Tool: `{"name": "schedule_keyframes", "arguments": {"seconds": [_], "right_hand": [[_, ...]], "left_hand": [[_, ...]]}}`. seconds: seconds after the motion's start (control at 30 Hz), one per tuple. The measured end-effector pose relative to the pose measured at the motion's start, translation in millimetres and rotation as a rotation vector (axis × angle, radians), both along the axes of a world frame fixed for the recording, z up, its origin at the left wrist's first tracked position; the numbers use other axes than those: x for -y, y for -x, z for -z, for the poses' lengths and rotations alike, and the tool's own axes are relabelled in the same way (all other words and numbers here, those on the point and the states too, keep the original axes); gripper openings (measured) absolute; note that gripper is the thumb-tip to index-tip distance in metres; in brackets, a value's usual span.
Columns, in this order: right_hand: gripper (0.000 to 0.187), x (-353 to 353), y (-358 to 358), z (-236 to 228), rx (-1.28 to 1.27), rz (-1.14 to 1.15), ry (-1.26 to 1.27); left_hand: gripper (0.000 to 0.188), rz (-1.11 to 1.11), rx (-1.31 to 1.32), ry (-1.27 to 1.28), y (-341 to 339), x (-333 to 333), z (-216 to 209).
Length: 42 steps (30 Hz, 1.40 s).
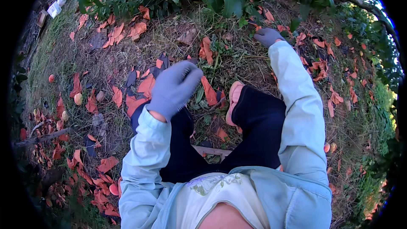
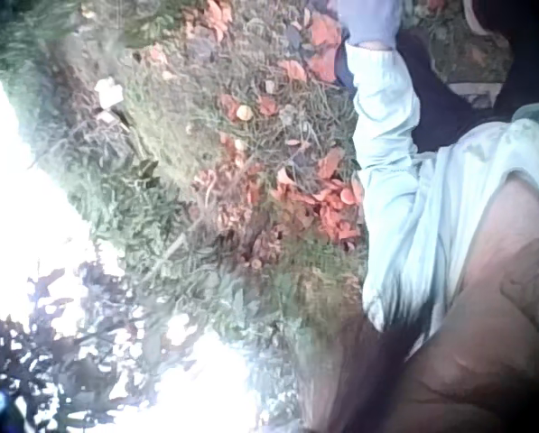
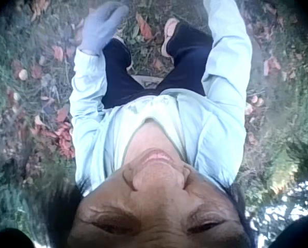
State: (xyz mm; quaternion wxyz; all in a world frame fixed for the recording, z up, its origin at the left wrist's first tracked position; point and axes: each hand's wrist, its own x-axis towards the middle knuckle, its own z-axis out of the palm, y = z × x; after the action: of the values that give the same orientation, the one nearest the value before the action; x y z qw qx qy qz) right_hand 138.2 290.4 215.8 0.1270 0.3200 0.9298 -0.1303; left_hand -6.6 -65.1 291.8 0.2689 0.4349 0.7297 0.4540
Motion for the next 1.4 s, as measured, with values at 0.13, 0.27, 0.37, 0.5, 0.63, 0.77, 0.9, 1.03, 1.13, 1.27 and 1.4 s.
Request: {"name": "schedule_keyframes", "arguments": {"seconds": [0.13,0.27,0.37,0.5,0.63,0.77,0.9,1.03,1.13,1.27,1.4], "right_hand": [[0.047,-5.7,44.5,97.0,0.165,-0.177,0.267],[0.046,-11.1,80.3,127.1,0.167,-0.156,0.305],[0.044,-31.6,107.4,156.4,0.042,-0.237,0.222],[0.045,-85.5,136.6,208.6,-0.184,0.041,0.119],[0.045,-100.2,164.8,201.5,-0.180,0.176,0.097],[0.045,-114.4,168.4,219.0,-0.243,0.248,0.105],[0.045,-120.9,155.4,233.5,-0.316,0.269,0.103],[0.045,-123.2,130.5,236.6,-0.426,0.313,0.057],[0.045,-120.9,146.1,241.3,-0.542,0.307,0.030],[0.045,-117.3,224.3,259.5,-0.635,0.167,0.087],[0.045,-113.9,274.4,285.6,-0.563,0.081,0.151]], "left_hand": [[0.024,0.305,-0.343,0.143,-19.7,-19.3,12.3],[0.024,0.440,-0.430,0.318,-9.3,-34.2,25.6],[0.024,0.364,-0.475,0.347,3.1,-43.2,30.7],[0.023,0.296,-0.486,0.276,18.4,-66.5,37.9],[0.025,0.310,-0.433,0.376,36.9,-71.4,39.0],[0.029,0.268,-0.434,0.450,57.1,-77.9,39.9],[0.030,0.229,-0.416,0.450,77.2,-79.4,45.1],[0.030,0.195,-0.380,0.481,94.6,-82.5,42.2],[0.030,0.184,-0.339,0.508,105.6,-83.6,45.0],[0.024,0.072,-0.392,0.319,110.4,-83.9,50.0],[0.024,0.096,-0.445,0.270,114.0,-89.8,55.9]]}}
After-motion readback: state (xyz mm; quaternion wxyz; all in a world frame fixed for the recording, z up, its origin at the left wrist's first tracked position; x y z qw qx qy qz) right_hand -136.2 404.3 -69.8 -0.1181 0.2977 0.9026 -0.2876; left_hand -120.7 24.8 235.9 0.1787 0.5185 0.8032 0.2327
